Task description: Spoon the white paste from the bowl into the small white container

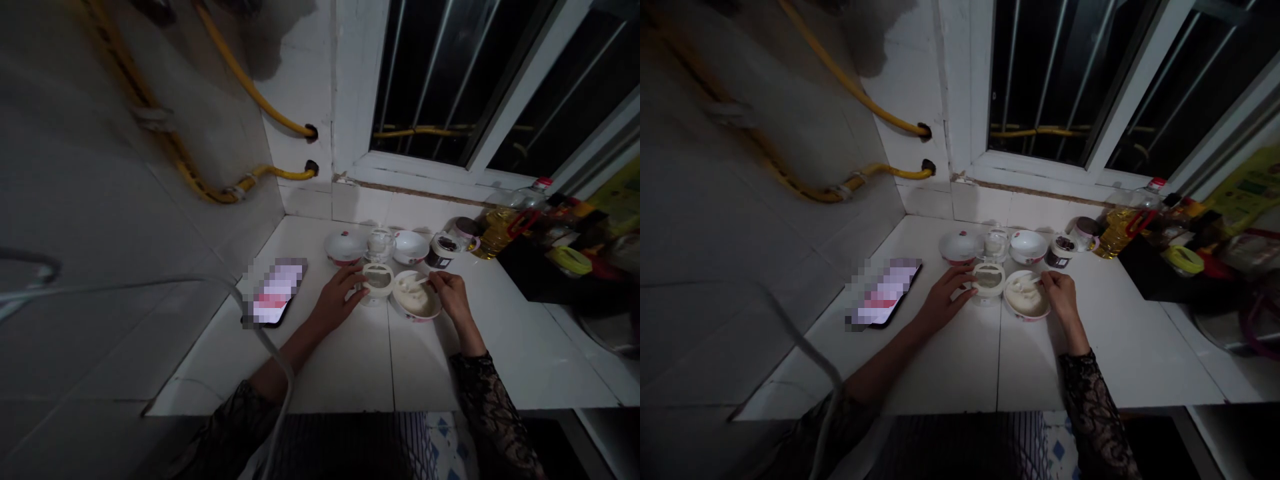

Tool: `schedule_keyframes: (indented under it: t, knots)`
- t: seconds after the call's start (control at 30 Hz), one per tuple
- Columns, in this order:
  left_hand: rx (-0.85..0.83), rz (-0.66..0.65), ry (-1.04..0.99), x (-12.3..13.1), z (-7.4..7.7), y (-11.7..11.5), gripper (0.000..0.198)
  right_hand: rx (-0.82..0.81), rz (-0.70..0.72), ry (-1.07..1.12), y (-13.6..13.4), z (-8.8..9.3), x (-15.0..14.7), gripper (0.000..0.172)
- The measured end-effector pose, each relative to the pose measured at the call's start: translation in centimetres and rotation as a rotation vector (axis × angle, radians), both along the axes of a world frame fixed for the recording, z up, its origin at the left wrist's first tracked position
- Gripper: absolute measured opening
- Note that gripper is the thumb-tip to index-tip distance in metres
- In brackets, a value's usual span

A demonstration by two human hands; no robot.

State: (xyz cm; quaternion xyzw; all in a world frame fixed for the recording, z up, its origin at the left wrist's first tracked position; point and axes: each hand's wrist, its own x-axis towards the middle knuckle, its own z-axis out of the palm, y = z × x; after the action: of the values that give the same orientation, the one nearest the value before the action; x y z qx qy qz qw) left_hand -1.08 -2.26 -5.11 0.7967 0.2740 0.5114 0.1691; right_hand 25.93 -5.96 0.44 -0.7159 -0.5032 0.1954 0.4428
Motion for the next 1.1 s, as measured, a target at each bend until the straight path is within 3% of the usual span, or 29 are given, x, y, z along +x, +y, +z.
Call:
schedule_keyframes:
  t: [0.3,0.47,0.6,0.73,0.87,0.93,1.0,1.1]
  knots:
    - [-0.010,0.000,-0.009,0.1,-0.2,0.1,0.016,0.020,-0.058,0.315,0.6,-0.5,1.3,0.031]
    - [-0.006,-0.013,-0.012,0.1,-0.2,0.0,0.016,0.067,-0.077,0.353,0.5,-0.1,1.4,0.035]
    - [0.000,-0.013,-0.012,0.1,-0.2,0.1,0.016,0.161,-0.060,0.323,0.2,0.8,-0.4,0.041]
    - [0.008,-0.003,-0.008,0.1,-0.4,0.2,0.016,0.334,0.042,0.111,-0.6,1.2,-3.8,0.047]
    - [0.014,0.003,0.008,0.1,-0.3,0.2,0.017,0.418,0.377,-0.403,-1.5,1.4,-6.3,0.040]
    - [0.012,0.003,0.020,0.0,-0.2,0.2,0.017,0.438,0.469,-0.528,-1.8,1.6,-6.4,0.036]
    - [0.005,0.002,0.030,0.0,-0.1,0.1,0.017,0.473,0.393,-0.498,-2.0,1.9,-5.6,0.037]
    - [-0.012,0.002,0.026,-0.1,-0.1,0.1,0.017,0.466,0.153,-0.346,-2.2,2.2,-3.3,0.039]
